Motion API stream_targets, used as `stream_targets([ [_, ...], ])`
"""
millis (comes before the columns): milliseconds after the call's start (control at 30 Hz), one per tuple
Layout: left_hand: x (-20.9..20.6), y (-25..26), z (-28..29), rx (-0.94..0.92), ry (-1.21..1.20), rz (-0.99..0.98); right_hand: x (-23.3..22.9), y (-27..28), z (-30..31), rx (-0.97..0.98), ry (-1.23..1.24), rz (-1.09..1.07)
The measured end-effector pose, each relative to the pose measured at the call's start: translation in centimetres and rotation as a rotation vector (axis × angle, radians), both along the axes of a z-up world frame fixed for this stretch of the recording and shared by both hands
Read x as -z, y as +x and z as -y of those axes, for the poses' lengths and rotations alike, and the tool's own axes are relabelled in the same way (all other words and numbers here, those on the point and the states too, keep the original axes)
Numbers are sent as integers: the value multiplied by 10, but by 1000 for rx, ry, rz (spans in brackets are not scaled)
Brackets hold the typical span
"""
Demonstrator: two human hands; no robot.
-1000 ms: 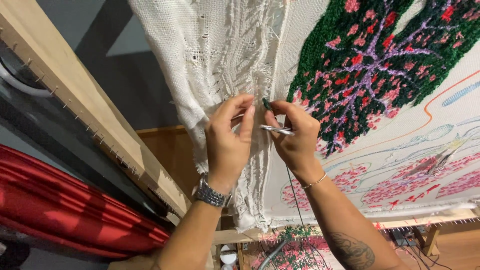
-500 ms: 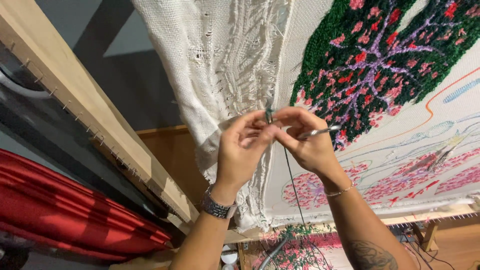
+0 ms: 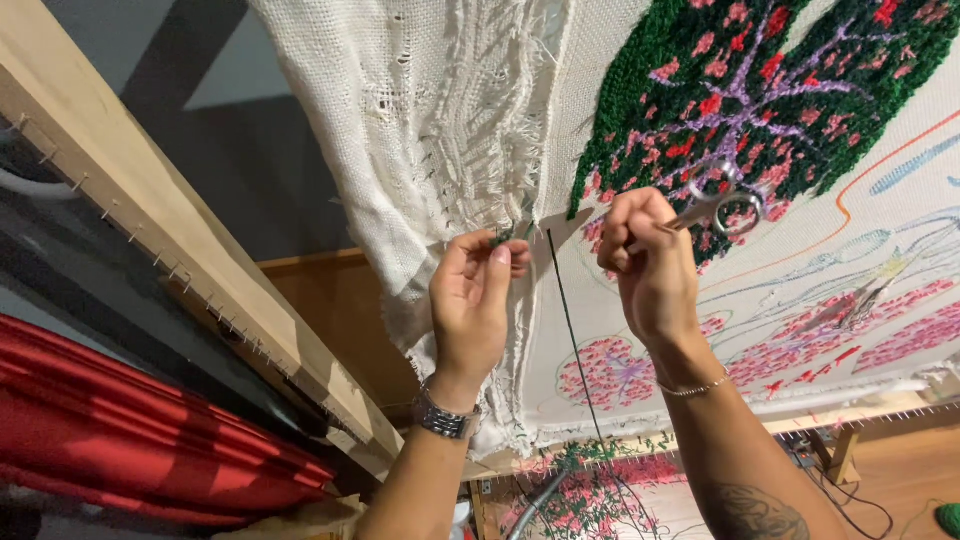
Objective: Trimming and threading yarn on a large tufted rug attached to a wooden frame.
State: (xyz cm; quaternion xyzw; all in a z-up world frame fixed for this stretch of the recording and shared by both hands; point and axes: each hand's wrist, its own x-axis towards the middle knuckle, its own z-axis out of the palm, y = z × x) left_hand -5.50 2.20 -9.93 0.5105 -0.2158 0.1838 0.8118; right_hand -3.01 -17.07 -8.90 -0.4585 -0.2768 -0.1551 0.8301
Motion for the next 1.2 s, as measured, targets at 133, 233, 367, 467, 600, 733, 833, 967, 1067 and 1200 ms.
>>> stream_targets([
  [133,1,0,6,-114,101,176,-29,-24,-18,5,31,40],
  [233,-9,-4,14,-443,356,127,-8,-13,-13,154,-133,177],
  [367,-10,2,18,-534,304,40,-14,-18,-23,321,-371,180],
  [467,-10,5,19,-525,264,25,-9,-12,-25,322,-360,234],
  [600,-4,6,19,-533,263,52,1,1,-27,359,-318,160],
  [733,-3,7,18,-560,285,28,-12,4,-31,322,-256,34],
  [833,-5,9,18,-549,249,-6,-14,14,-28,192,-202,-67],
  [967,-7,9,18,-592,260,27,-12,22,-23,2,-135,-139],
  [1067,-10,9,20,-605,258,24,-13,22,-25,3,-158,-137],
  [1200,-13,10,20,-632,246,-8,-11,26,-30,8,-119,-166],
])
